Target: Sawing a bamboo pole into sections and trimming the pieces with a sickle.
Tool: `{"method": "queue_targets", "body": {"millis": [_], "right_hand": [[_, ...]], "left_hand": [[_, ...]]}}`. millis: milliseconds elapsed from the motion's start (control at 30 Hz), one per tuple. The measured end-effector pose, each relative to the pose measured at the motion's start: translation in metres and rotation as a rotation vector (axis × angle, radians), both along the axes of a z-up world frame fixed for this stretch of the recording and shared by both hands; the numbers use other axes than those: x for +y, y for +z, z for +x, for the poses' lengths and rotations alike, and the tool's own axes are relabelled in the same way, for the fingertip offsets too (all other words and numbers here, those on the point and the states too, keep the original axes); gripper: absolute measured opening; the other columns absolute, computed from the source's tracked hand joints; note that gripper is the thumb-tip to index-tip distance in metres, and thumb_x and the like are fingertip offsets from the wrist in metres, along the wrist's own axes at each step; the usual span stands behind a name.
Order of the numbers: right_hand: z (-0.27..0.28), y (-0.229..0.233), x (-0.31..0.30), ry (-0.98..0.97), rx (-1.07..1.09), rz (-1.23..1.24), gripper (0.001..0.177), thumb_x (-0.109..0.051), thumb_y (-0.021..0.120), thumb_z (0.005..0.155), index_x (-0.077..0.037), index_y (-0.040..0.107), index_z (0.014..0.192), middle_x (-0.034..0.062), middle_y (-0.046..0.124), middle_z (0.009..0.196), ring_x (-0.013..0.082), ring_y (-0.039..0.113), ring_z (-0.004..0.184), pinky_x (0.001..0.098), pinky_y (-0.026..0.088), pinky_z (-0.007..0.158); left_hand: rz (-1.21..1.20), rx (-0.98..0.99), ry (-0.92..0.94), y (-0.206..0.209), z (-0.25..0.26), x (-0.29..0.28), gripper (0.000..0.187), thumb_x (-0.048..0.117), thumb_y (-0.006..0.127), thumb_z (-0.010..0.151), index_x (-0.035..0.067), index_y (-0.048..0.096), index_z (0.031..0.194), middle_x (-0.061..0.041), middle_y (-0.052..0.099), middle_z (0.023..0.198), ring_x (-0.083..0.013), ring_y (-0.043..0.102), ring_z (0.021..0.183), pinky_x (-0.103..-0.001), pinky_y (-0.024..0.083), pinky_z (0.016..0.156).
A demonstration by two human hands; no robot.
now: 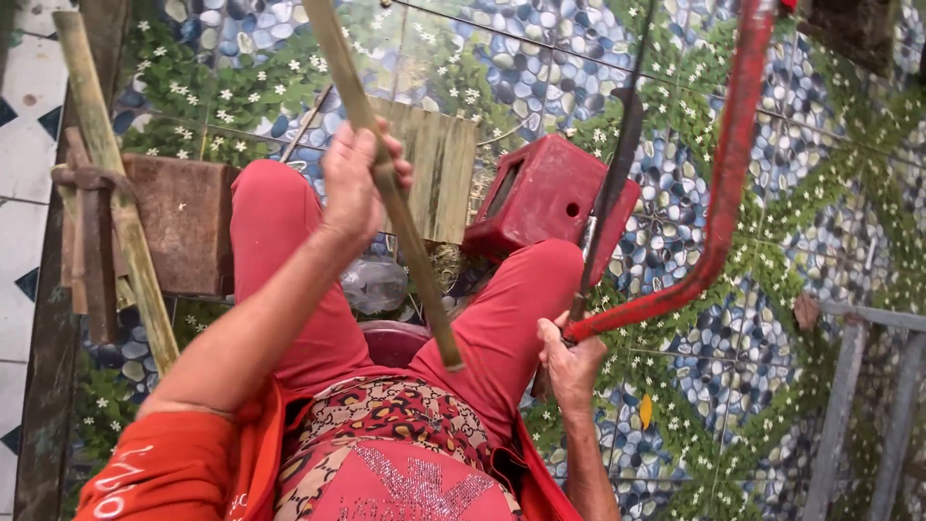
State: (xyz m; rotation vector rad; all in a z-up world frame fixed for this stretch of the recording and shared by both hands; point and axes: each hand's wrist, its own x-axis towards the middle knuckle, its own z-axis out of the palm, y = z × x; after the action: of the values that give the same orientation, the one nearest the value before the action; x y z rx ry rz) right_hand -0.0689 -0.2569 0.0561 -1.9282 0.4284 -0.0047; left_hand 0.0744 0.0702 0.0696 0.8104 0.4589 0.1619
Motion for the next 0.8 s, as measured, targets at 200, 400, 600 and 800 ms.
{"method": "queue_targets", "body": {"millis": [200, 400, 600, 800], "right_hand": [[-0.003, 0.05, 0.018, -0.097, 0.101, 0.152, 0.015, -0.012, 0.071, 0.09, -0.012, 0.056, 0.087, 0.0022, 0.05, 0.052, 0.0101, 0.046, 0.034, 0.0237, 0.038, 0.032], [0.009, 0.04, 0.044, -0.014, 0.195, 0.216, 0.012, -0.013, 0.07, 0.092, -0.005, 0.06, 0.092, 0.0028, 0.048, 0.045, 0.0115, 0.046, 0.032, 0.0246, 0.036, 0.033], [0.009, 0.02, 0.046, 0.015, 0.2, 0.027, 0.019, -0.013, 0.074, 0.087, 0.002, 0.066, 0.097, 0.0123, 0.054, 0.041, 0.0182, 0.053, 0.032, 0.028, 0.041, 0.035], [0.017, -0.014, 0.043, 0.03, 0.269, -0.036, 0.018, -0.02, 0.075, 0.087, -0.004, 0.07, 0.093, 0.01, 0.056, 0.04, 0.0179, 0.058, 0.032, 0.0279, 0.043, 0.034]], "left_hand": [[0.208, 0.003, -0.181, 0.061, 0.021, 0.032, 0.017, 0.019, 0.045, 0.109, 0.006, 0.054, 0.116, -0.005, 0.065, 0.084, -0.0115, 0.064, 0.061, -0.024, 0.059, 0.05], [0.31, 0.113, -0.471, 0.018, 0.037, 0.015, 0.012, 0.012, 0.051, 0.105, 0.004, 0.057, 0.111, -0.01, 0.065, 0.072, -0.014, 0.064, 0.047, -0.023, 0.056, 0.035], [0.583, 0.251, -0.573, -0.025, 0.035, -0.005, 0.011, 0.008, 0.056, 0.092, -0.002, 0.061, 0.095, -0.018, 0.064, 0.062, -0.0232, 0.064, 0.038, -0.035, 0.056, 0.028], [0.681, 0.321, -0.613, -0.025, 0.029, 0.005, 0.014, 0.006, 0.055, 0.09, -0.005, 0.064, 0.088, -0.021, 0.066, 0.06, -0.0263, 0.064, 0.036, -0.039, 0.057, 0.029]]}}
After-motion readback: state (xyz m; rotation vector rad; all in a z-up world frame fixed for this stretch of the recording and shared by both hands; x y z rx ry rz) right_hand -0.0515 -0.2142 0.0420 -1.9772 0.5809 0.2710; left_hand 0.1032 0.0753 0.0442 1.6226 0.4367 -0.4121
